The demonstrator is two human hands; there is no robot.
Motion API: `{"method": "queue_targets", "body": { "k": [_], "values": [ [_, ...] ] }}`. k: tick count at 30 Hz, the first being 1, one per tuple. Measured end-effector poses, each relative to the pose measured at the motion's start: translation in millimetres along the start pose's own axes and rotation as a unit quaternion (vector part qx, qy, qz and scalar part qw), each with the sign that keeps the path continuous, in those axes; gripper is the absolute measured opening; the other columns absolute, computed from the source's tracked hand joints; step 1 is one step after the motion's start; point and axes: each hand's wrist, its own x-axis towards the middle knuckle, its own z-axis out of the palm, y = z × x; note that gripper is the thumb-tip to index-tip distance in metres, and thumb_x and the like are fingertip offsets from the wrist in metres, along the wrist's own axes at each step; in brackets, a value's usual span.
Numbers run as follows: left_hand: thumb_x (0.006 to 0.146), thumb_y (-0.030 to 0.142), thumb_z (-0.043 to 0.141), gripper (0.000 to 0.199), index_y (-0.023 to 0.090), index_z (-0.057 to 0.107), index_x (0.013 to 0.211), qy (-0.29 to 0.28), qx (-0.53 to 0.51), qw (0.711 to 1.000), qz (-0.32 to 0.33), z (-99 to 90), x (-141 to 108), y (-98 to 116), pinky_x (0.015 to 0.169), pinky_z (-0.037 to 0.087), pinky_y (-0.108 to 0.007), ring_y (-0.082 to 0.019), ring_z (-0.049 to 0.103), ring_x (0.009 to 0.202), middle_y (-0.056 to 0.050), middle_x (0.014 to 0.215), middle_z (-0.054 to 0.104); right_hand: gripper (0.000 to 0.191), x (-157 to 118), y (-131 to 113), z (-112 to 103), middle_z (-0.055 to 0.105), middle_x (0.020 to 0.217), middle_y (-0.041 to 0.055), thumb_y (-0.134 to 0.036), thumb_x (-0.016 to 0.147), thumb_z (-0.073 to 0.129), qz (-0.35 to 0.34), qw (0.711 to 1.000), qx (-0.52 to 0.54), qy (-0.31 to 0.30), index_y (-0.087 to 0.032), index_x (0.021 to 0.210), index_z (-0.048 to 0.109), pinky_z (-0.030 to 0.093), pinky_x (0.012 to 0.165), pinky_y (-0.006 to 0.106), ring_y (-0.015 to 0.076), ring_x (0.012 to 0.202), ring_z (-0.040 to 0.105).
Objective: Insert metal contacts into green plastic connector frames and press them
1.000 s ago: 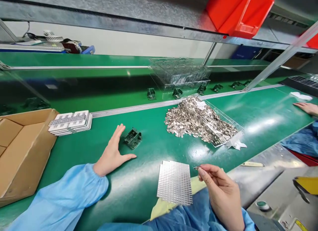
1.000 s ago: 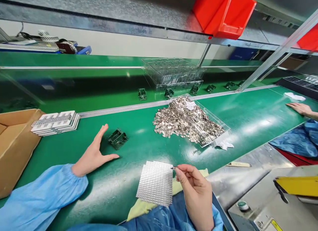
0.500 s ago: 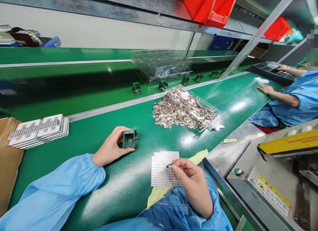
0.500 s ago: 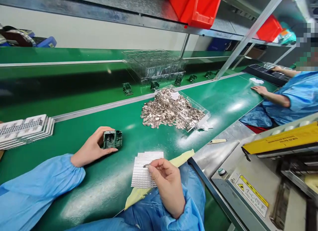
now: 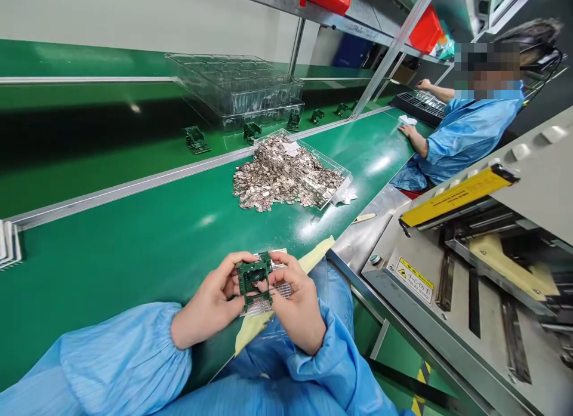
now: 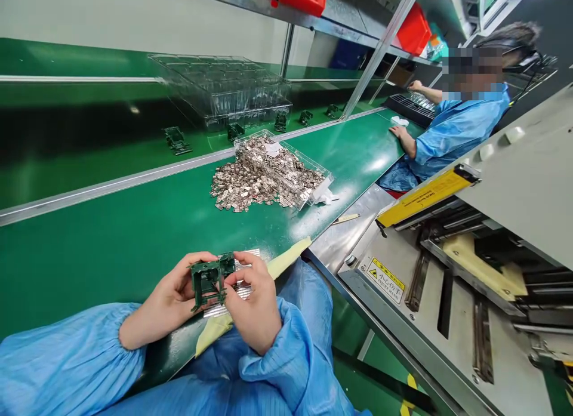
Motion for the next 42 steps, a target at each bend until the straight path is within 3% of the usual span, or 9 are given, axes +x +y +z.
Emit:
{"method": "queue_targets", "body": {
  "k": [9, 12, 15, 20, 25, 31, 37, 42],
  "values": [
    [0.086, 0.023, 0.059, 0.038, 0.025, 0.042, 0.12, -0.014, 0.037, 0.999, 0.02, -1.9, -4, -6, 0.066, 0.052, -0.02, -0.014, 0.062, 0.081, -0.004, 0.098, 0.059, 0.01, -4, -1, 8, 0.058, 0.109, 0.0101, -0.02, 0.077, 0.064, 0.007, 0.999, 0.024, 0.041, -0.018, 0.068, 0.061, 0.044, 0.088, 0.038, 0.0246, 0.103, 0.056],
    [0.09, 0.027, 0.054, 0.03, 0.024, 0.045, 0.119, 0.001, 0.057, 0.997, 0.044, -1.3, -5, -6, 0.063, 0.05, -0.019, -0.013, 0.059, 0.078, -0.005, 0.098, 0.058, 0.01, -5, -1, 11, 0.058, 0.106, 0.0092, -0.018, 0.077, 0.063, -0.003, 0.998, 0.015, 0.059, -0.018, 0.067, 0.061, 0.044, 0.085, 0.036, 0.023, 0.1, 0.056],
    [0.092, 0.027, 0.051, 0.027, 0.024, 0.047, 0.119, 0.029, 0.078, 0.995, 0.053, 0.1, -8, -9, 0.057, 0.047, -0.018, -0.01, 0.055, 0.068, -0.004, 0.097, 0.058, 0.01, -7, 1, 13, 0.059, 0.101, 0.008, -0.018, 0.078, 0.063, -0.007, 0.998, 0.006, 0.06, -0.018, 0.068, 0.06, 0.045, 0.073, 0.03, 0.0197, 0.09, 0.057],
    [0.088, 0.03, 0.055, 0.031, 0.024, 0.049, 0.118, 0.082, 0.08, 0.993, 0.017, 5.7, -10, -9, 0.055, 0.049, -0.021, -0.014, 0.058, 0.069, -0.004, 0.093, 0.06, 0.007, -9, 6, 13, 0.061, 0.084, 0.0039, -0.025, 0.078, 0.063, 0.051, 0.995, 0.078, 0.044, -0.018, 0.08, 0.06, 0.046, 0.062, 0.026, 0.0156, 0.072, 0.056],
    [0.086, 0.03, 0.057, 0.031, 0.023, 0.051, 0.115, 0.095, 0.085, 0.992, 0.001, 10.7, -12, -5, 0.055, 0.051, -0.022, -0.015, 0.059, 0.068, -0.004, 0.088, 0.06, 0.02, -7, 4, 15, 0.057, 0.067, 0.0001, -0.028, 0.067, 0.072, 0.118, 0.979, 0.16, 0.048, -0.019, 0.07, 0.054, 0.043, 0.05, 0.023, 0.0127, 0.057, 0.051],
    [0.084, 0.024, 0.056, 0.027, 0.024, 0.051, 0.111, 0.097, 0.086, 0.992, 0.011, 20.5, -13, 3, 0.059, 0.052, -0.023, -0.012, 0.056, 0.063, -0.001, 0.087, 0.058, 0.031, -9, -8, 13, 0.055, 0.058, -0.0015, -0.033, 0.058, 0.081, 0.127, 0.97, 0.196, 0.07, -0.02, 0.061, 0.053, 0.044, 0.047, 0.023, 0.0131, 0.053, 0.05],
    [0.082, 0.022, 0.058, 0.028, 0.023, 0.049, 0.11, 0.058, 0.077, 0.995, -0.017, 37.7, -14, 3, 0.055, 0.051, -0.022, -0.012, 0.055, 0.06, 0.001, 0.078, 0.058, 0.033, -27, -3, 1, 0.053, 0.062, -0.0017, -0.034, 0.058, 0.082, 0.129, 0.963, 0.21, 0.111, -0.02, 0.06, 0.052, 0.043, 0.05, 0.024, 0.013, 0.056, 0.048],
    [0.088, 0.029, 0.056, 0.029, 0.025, 0.046, 0.115, -0.034, 0.028, 0.997, -0.056, 44.9, -11, -4, 0.065, 0.057, -0.027, -0.016, 0.061, 0.075, -0.005, 0.099, 0.06, 0.03, -45, 14, -17, 0.054, 0.065, -0.0018, -0.034, 0.064, 0.079, 0.139, 0.961, 0.21, 0.114, -0.019, 0.069, 0.054, 0.044, 0.055, 0.024, 0.0122, 0.058, 0.05]
  ]
}}
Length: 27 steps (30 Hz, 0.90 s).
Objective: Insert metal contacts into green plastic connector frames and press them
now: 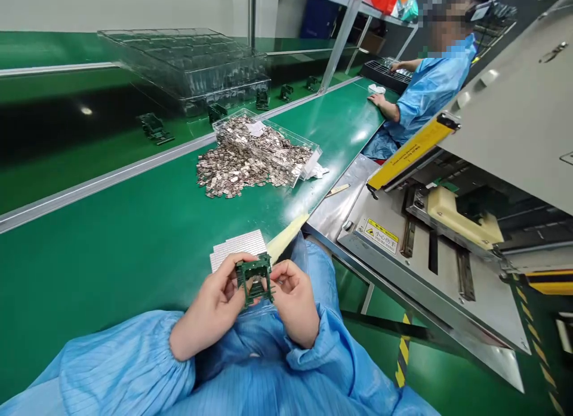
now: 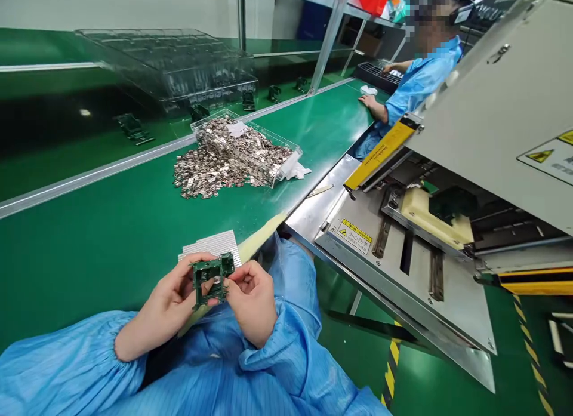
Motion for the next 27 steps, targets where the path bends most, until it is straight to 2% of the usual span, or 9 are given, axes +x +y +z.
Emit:
{"method": "queue_targets", "body": {
  "k": [4, 7, 11, 14, 17, 20, 23, 27],
  "values": [
    [0.091, 0.034, 0.053, 0.035, 0.027, 0.043, 0.124, -0.042, -0.021, 0.999, -0.002, -3.1, 1, -5, 0.077, 0.058, -0.032, -0.021, 0.062, 0.093, -0.008, 0.113, 0.056, 0.028, 3, 14, -22, 0.057, 0.071, 0.0002, -0.044, 0.077, 0.068, -0.011, 1.0, -0.013, 0.009, -0.018, 0.08, 0.058, 0.049, 0.06, 0.025, 0.0135, 0.064, 0.054],
    [0.091, 0.035, 0.053, 0.035, 0.027, 0.044, 0.124, -0.036, 0.011, 0.999, 0.021, -10.4, 4, -7, 0.075, 0.057, -0.03, -0.019, 0.061, 0.091, -0.008, 0.115, 0.055, 0.039, 16, 30, -33, 0.06, 0.07, 0.0015, -0.056, 0.08, 0.062, 0.011, 0.998, -0.054, 0.007, -0.017, 0.08, 0.061, 0.048, 0.056, 0.025, 0.0136, 0.061, 0.056],
    [0.089, 0.033, 0.057, 0.033, 0.025, 0.048, 0.12, 0.06, 0.104, 0.988, 0.095, -19.3, 25, -8, 0.074, 0.052, -0.024, -0.014, 0.058, 0.086, -0.004, 0.106, 0.057, 0.052, 33, 46, -35, 0.057, 0.057, -0.0006, -0.069, 0.075, 0.058, 0.011, 0.995, -0.093, -0.021, -0.018, 0.066, 0.059, 0.045, 0.05, 0.024, 0.0121, 0.051, 0.054],
    [0.087, 0.032, 0.059, 0.033, 0.021, 0.047, 0.116, 0.114, 0.119, 0.976, 0.139, -19.6, 46, -9, 0.078, 0.05, -0.025, -0.014, 0.058, 0.087, -0.004, 0.1, 0.058, 0.054, 33, 52, -32, 0.059, 0.056, -0.0004, -0.071, 0.072, 0.06, 0.017, 0.996, -0.082, -0.037, -0.017, 0.066, 0.059, 0.046, 0.051, 0.024, 0.0117, 0.049, 0.055],
    [0.086, 0.032, 0.058, 0.036, 0.018, 0.045, 0.116, 0.103, 0.108, 0.979, 0.136, -16.9, 59, -12, 0.079, 0.05, -0.027, -0.015, 0.057, 0.089, -0.005, 0.101, 0.057, 0.052, 22, 55, -29, 0.063, 0.06, 0.0011, -0.069, 0.073, 0.061, 0.024, 0.995, -0.061, -0.069, -0.017, 0.071, 0.061, 0.048, 0.054, 0.025, 0.0126, 0.051, 0.057],
    [0.088, 0.029, 0.056, 0.036, 0.018, 0.045, 0.12, 0.068, 0.144, 0.978, 0.132, -15.8, 66, -14, 0.078, 0.048, -0.026, -0.015, 0.057, 0.089, -0.005, 0.103, 0.057, 0.046, 11, 59, -27, 0.064, 0.062, 0.0017, -0.063, 0.077, 0.061, 0.011, 0.995, -0.036, -0.094, -0.018, 0.072, 0.061, 0.049, 0.058, 0.026, 0.0138, 0.055, 0.059],
    [0.088, 0.027, 0.054, 0.037, 0.019, 0.045, 0.123, 0.041, 0.177, 0.974, 0.134, -16.8, 69, -15, 0.078, 0.047, -0.025, -0.016, 0.057, 0.09, -0.006, 0.105, 0.058, 0.042, 6, 67, -25, 0.063, 0.061, 0.0015, -0.06, 0.08, 0.059, -0.019, 0.996, -0.042, -0.07, -0.019, 0.071, 0.06, 0.049, 0.059, 0.028, 0.0152, 0.056, 0.059],
    [0.087, 0.026, 0.054, 0.038, 0.018, 0.046, 0.123, 0.048, 0.186, 0.972, 0.132, -18.5, 72, -18, 0.076, 0.047, -0.026, -0.016, 0.057, 0.087, -0.006, 0.102, 0.059, 0.041, 6, 78, -24, 0.061, 0.06, 0.0017, -0.057, 0.086, 0.051, -0.067, 0.992, -0.092, -0.049, -0.019, 0.072, 0.059, 0.047, 0.057, 0.027, 0.0154, 0.057, 0.057]
  ]
}}
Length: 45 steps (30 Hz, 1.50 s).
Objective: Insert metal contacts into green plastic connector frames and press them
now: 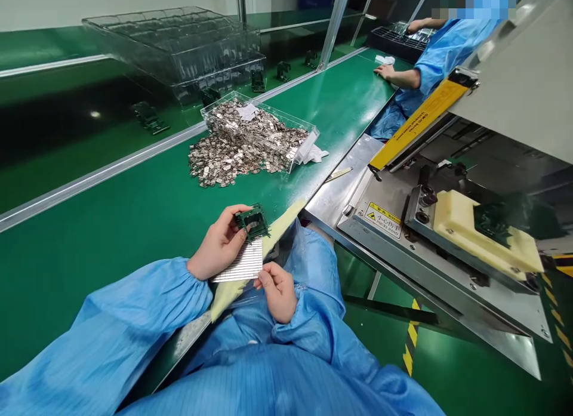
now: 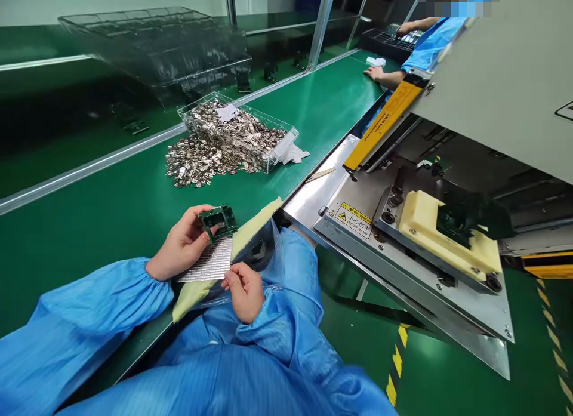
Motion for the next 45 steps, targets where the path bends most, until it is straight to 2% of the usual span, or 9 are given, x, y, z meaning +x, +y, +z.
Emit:
{"method": "queue_targets", "body": {
  "k": [11, 14, 21, 24, 29, 34, 37, 41, 45],
  "values": [
    [0.087, 0.024, 0.053, 0.039, 0.018, 0.046, 0.125, -0.005, 0.044, 0.999, -0.014, -2.3, -2, 7, 0.058, 0.041, -0.022, -0.011, 0.05, 0.064, -0.003, 0.091, 0.058, 0.035, -3, 14, 3, 0.057, 0.062, 0.0012, -0.049, 0.09, 0.044, -0.038, 0.998, -0.055, 0.021, -0.02, 0.073, 0.055, 0.041, 0.061, 0.028, 0.0159, 0.06, 0.053],
    [0.086, 0.022, 0.054, 0.04, 0.019, 0.046, 0.125, -0.002, 0.047, 0.999, -0.009, -2.5, -2, 8, 0.058, 0.041, -0.021, -0.012, 0.051, 0.065, -0.003, 0.088, 0.058, 0.038, -2, 15, 3, 0.056, 0.062, 0.001, -0.052, 0.09, 0.044, -0.043, 0.997, -0.062, 0.024, -0.021, 0.071, 0.054, 0.041, 0.061, 0.029, 0.0162, 0.06, 0.052],
    [0.086, 0.023, 0.052, 0.039, 0.018, 0.045, 0.124, -0.013, 0.031, 0.999, -0.021, -1.9, -1, 10, 0.052, 0.037, -0.019, -0.01, 0.046, 0.058, 0.0, 0.082, 0.057, 0.041, 1, 10, -7, 0.062, 0.068, 0.0024, -0.053, 0.095, 0.04, -0.026, 0.997, -0.041, -0.057, -0.02, 0.078, 0.059, 0.047, 0.067, 0.028, 0.0166, 0.066, 0.06],
    [0.087, 0.024, 0.052, 0.038, 0.018, 0.044, 0.124, -0.019, 0.031, 0.999, -0.023, -2.0, -1, 12, 0.05, 0.035, -0.019, -0.009, 0.044, 0.054, 0.002, 0.074, 0.055, 0.036, 2, 12, -9, 0.064, 0.07, 0.0024, -0.047, 0.097, 0.041, -0.06, 0.994, -0.026, -0.087, -0.02, 0.082, 0.062, 0.048, 0.065, 0.027, 0.0162, 0.066, 0.061],
    [0.087, 0.023, 0.052, 0.038, 0.018, 0.045, 0.124, -0.022, 0.052, 0.998, -0.033, -3.6, -2, 13, 0.046, 0.03, -0.019, -0.008, 0.039, 0.049, 0.004, 0.065, 0.048, 0.039, 5, 19, -8, 0.062, 0.068, 0.0029, -0.044, 0.097, 0.039, -0.098, 0.991, -0.045, -0.085, -0.02, 0.077, 0.062, 0.048, 0.063, 0.027, 0.0164, 0.064, 0.06],
    [0.087, 0.021, 0.051, 0.038, 0.019, 0.045, 0.124, -0.022, 0.064, 0.997, -0.029, -4.6, -2, 13, 0.047, 0.03, -0.019, -0.008, 0.04, 0.048, 0.005, 0.062, 0.046, 0.047, 11, 23, -14, 0.058, 0.068, 0.0053, -0.053, 0.094, 0.036, -0.114, 0.983, -0.116, -0.086, -0.02, 0.069, 0.058, 0.045, 0.064, 0.03, 0.0183, 0.067, 0.057],
    [0.087, 0.02, 0.051, 0.038, 0.019, 0.045, 0.124, -0.022, 0.069, 0.997, -0.029, -4.6, -1, 12, 0.046, 0.029, -0.019, -0.008, 0.039, 0.047, 0.006, 0.06, 0.044, 0.047, 21, 29, -27, 0.058, 0.067, 0.0059, -0.051, 0.093, 0.036, -0.096, 0.975, -0.176, -0.096, -0.02, 0.067, 0.058, 0.044, 0.064, 0.03, 0.0183, 0.067, 0.056],
    [0.088, 0.022, 0.052, 0.037, 0.019, 0.045, 0.124, -0.025, 0.057, 0.998, -0.032, -4.8, -1, 11, 0.045, 0.029, -0.018, -0.007, 0.039, 0.047, 0.005, 0.065, 0.048, 0.034, 32, 39, -47, 0.063, 0.062, 0.0036, -0.036, 0.091, 0.047, -0.028, 0.959, -0.255, -0.118, -0.019, 0.066, 0.064, 0.042, 0.057, 0.027, 0.0157, 0.057, 0.057],
    [0.087, 0.021, 0.052, 0.039, 0.019, 0.044, 0.125, -0.032, 0.042, 0.998, -0.039, -5.6, -1, 10, 0.046, 0.031, -0.018, -0.007, 0.041, 0.049, 0.004, 0.066, 0.05, 0.022, 35, 39, -58, 0.062, 0.052, 0.0003, -0.028, 0.083, 0.063, 0.026, 0.943, -0.317, -0.098, -0.019, 0.064, 0.067, 0.037, 0.048, 0.024, 0.0138, 0.046, 0.053]
  ]
}}
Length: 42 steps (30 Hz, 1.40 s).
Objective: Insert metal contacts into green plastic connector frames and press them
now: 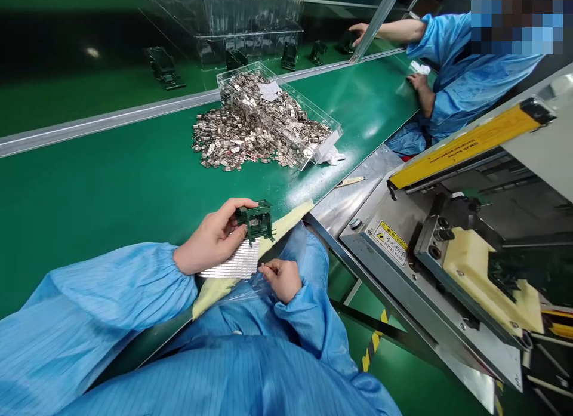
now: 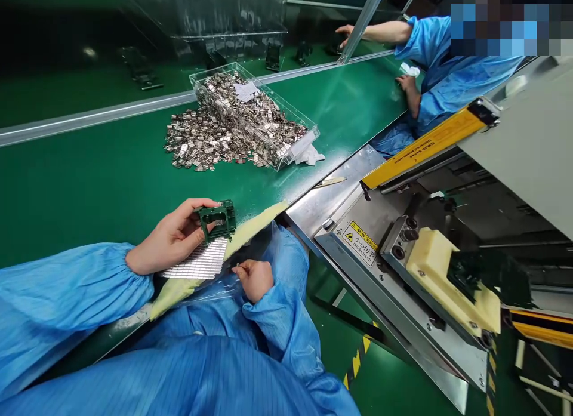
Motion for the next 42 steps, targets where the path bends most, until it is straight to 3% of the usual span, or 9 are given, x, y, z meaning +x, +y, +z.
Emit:
{"method": "queue_targets", "body": {
  "k": [3, 6, 10, 13, 16, 21, 30, 42],
  "values": [
    [0.087, 0.02, 0.051, 0.04, 0.019, 0.043, 0.127, 0.01, -0.029, 1.0, 0.002, 0.4, -1, -3, 0.049, 0.036, -0.017, -0.009, 0.045, 0.053, 0.003, 0.069, 0.052, 0.02, -4, -14, -15, 0.061, 0.051, 0.0005, -0.027, 0.079, 0.068, 0.008, 0.999, -0.03, 0.021, -0.019, 0.062, 0.068, 0.036, 0.047, 0.025, 0.0147, 0.046, 0.053],
    [0.087, 0.022, 0.052, 0.041, 0.019, 0.044, 0.127, 0.035, -0.082, 0.996, 0.006, 2.5, -3, -6, 0.056, 0.044, -0.019, -0.01, 0.053, 0.062, 0.0, 0.077, 0.057, 0.019, -10, -42, -37, 0.067, 0.064, 0.0026, -0.027, 0.086, 0.061, -0.025, 0.998, -0.036, 0.049, -0.019, 0.074, 0.072, 0.043, 0.056, 0.026, 0.0165, 0.058, 0.06],
    [0.088, 0.025, 0.053, 0.042, 0.019, 0.042, 0.128, 0.055, -0.156, 0.986, 0.005, 6.3, -4, -8, 0.069, 0.051, -0.024, -0.015, 0.062, 0.079, -0.005, 0.091, 0.062, 0.013, -11, -82, -53, 0.069, 0.082, 0.0038, -0.024, 0.088, 0.061, -0.12, 0.977, 0.055, 0.17, -0.021, 0.091, 0.074, 0.049, 0.07, 0.028, 0.0173, 0.077, 0.063],
    [0.09, 0.027, 0.05, 0.04, 0.02, 0.041, 0.128, 0.049, -0.203, 0.978, 0.009, 7.7, -4, -8, 0.079, 0.052, -0.027, -0.018, 0.062, 0.096, -0.008, 0.107, 0.061, 0.013, -1, -102, -45, 0.068, 0.082, 0.0026, -0.018, 0.084, 0.067, -0.168, 0.953, 0.116, 0.222, -0.024, 0.093, 0.074, 0.05, 0.07, 0.028, 0.0167, 0.077, 0.061],
    [0.093, 0.028, 0.047, 0.036, 0.021, 0.04, 0.127, 0.033, -0.22, 0.975, 0.021, 7.2, -5, -6, 0.086, 0.051, -0.028, -0.019, 0.06, 0.107, -0.01, 0.118, 0.059, 0.012, 13, -115, -31, 0.065, 0.077, 0.002, -0.015, 0.084, 0.066, -0.191, 0.943, 0.108, 0.248, -0.023, 0.088, 0.074, 0.049, 0.067, 0.028, 0.0158, 0.071, 0.059],
    [0.093, 0.027, 0.047, 0.034, 0.02, 0.04, 0.126, 0.045, -0.234, 0.971, 0.028, 7.0, -6, -4, 0.088, 0.051, -0.029, -0.019, 0.061, 0.105, -0.009, 0.112, 0.062, 0.018, 21, -124, -21, 0.055, 0.093, 0.007, -0.015, 0.088, 0.058, -0.232, 0.926, 0.023, 0.297, -0.021, 0.094, 0.074, 0.048, 0.071, 0.031, 0.0182, 0.085, 0.056],
    [0.093, 0.027, 0.047, 0.034, 0.021, 0.04, 0.126, 0.055, -0.257, 0.964, 0.044, 10.7, -8, -1, 0.095, 0.049, -0.031, -0.02, 0.059, 0.112, -0.01, 0.122, 0.058, 0.01, 28, -128, -5, 0.05, 0.107, 0.0092, -0.03, 0.08, 0.071, -0.143, 0.925, 0.158, 0.314, -0.02, 0.079, 0.074, 0.047, 0.087, 0.041, 0.024, 0.099, 0.053],
    [0.093, 0.029, 0.047, 0.032, 0.021, 0.043, 0.124, 0.075, -0.233, 0.968, 0.054, 10.4, -16, 4, 0.093, 0.05, -0.032, -0.019, 0.061, 0.105, -0.012, 0.123, 0.057, 0.018, 30, -143, 5, 0.048, 0.122, 0.0111, -0.029, 0.083, 0.064, -0.132, 0.917, 0.124, 0.356, -0.019, 0.069, 0.06, 0.047, 0.09, 0.039, 0.0244, 0.108, 0.052]
  ]
}}
